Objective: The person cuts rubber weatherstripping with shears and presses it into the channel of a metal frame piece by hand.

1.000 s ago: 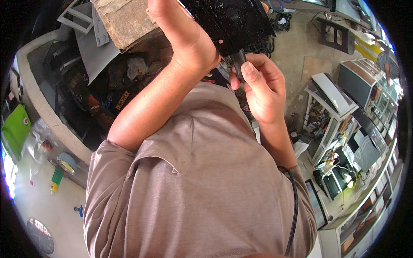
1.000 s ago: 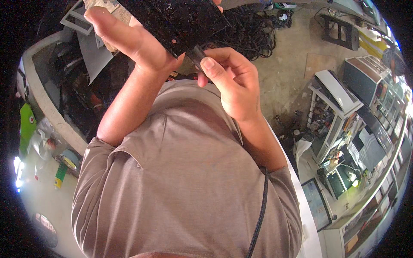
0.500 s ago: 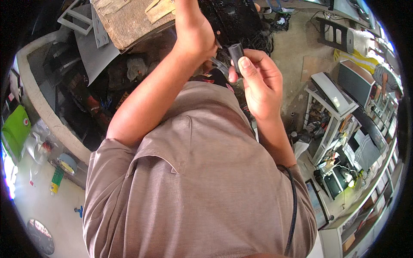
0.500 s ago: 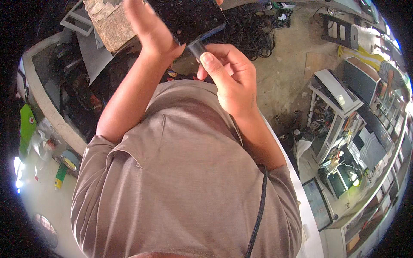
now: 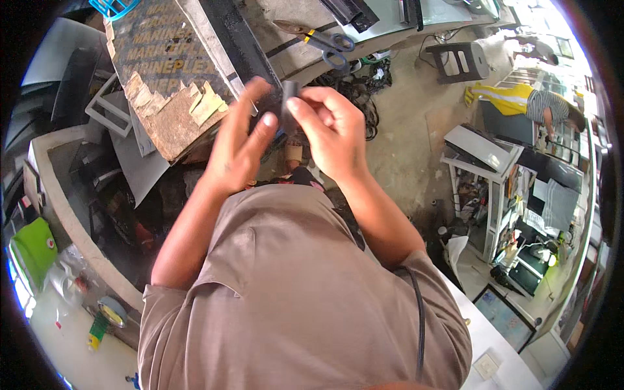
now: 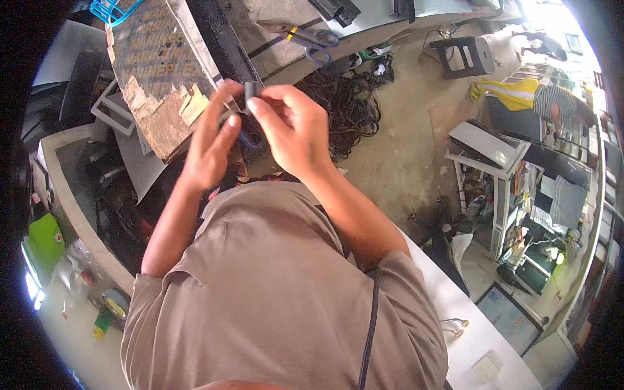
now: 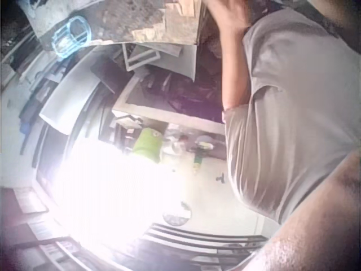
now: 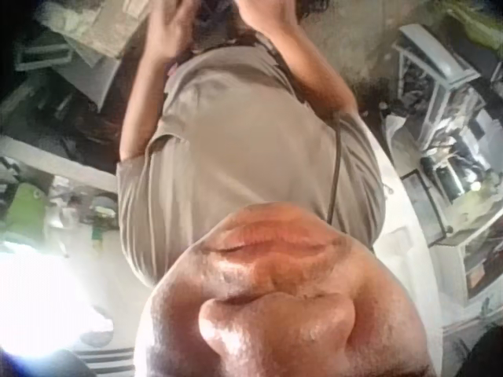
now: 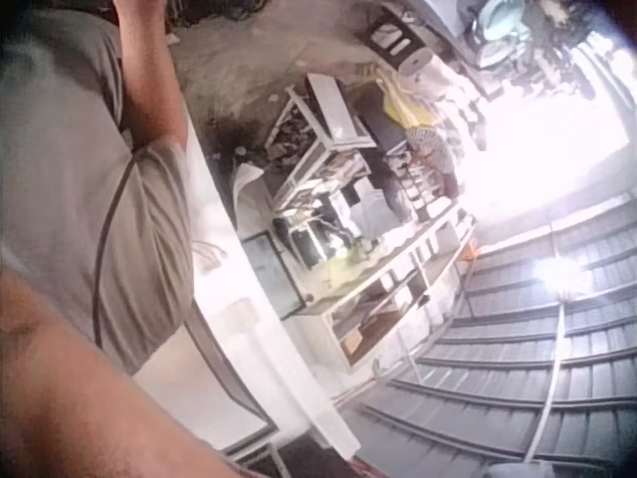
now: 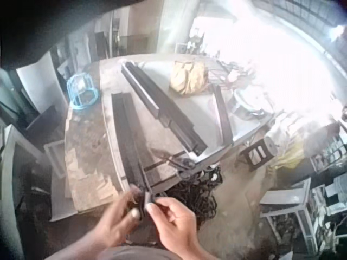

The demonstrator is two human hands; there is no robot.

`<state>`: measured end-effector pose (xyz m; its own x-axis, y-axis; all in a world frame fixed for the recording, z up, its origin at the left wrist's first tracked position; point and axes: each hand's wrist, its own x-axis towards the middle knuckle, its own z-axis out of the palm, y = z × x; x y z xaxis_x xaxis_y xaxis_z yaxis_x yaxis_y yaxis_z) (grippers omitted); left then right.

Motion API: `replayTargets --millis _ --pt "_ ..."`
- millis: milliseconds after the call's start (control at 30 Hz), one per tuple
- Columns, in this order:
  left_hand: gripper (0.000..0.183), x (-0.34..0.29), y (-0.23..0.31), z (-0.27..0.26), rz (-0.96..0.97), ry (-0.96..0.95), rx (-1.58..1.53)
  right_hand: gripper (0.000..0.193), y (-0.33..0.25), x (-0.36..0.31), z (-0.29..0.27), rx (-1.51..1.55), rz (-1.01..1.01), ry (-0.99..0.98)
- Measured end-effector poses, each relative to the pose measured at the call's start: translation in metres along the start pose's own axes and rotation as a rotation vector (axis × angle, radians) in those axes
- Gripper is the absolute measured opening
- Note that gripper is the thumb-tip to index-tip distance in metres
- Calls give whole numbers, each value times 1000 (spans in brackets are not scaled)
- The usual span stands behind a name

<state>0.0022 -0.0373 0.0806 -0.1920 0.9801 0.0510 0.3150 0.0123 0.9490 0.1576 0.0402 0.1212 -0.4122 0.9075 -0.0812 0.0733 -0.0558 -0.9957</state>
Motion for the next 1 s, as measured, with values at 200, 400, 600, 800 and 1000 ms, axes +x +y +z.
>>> replayTargets --millis 200,400,600,800,1000 --pt "19 -9 22 0 -332 204 -1035 33 4 77 -22 -78 157 -263" --pt "26 -18 26 -36 -157 -225 -1753 53 134 186 -120 -1384 -112 -171" --pt "26 -36 33 -36 -12 -294 -1750 39 116 184 -97 -1424 -154 -205" --pt "34 -42 68 -44 -200 48 -1161 20 87 157 -111 -436 793 -557" --pt "31 -31 104 -41 49 171 -280 48 83 -21 -134 816 776 -622"
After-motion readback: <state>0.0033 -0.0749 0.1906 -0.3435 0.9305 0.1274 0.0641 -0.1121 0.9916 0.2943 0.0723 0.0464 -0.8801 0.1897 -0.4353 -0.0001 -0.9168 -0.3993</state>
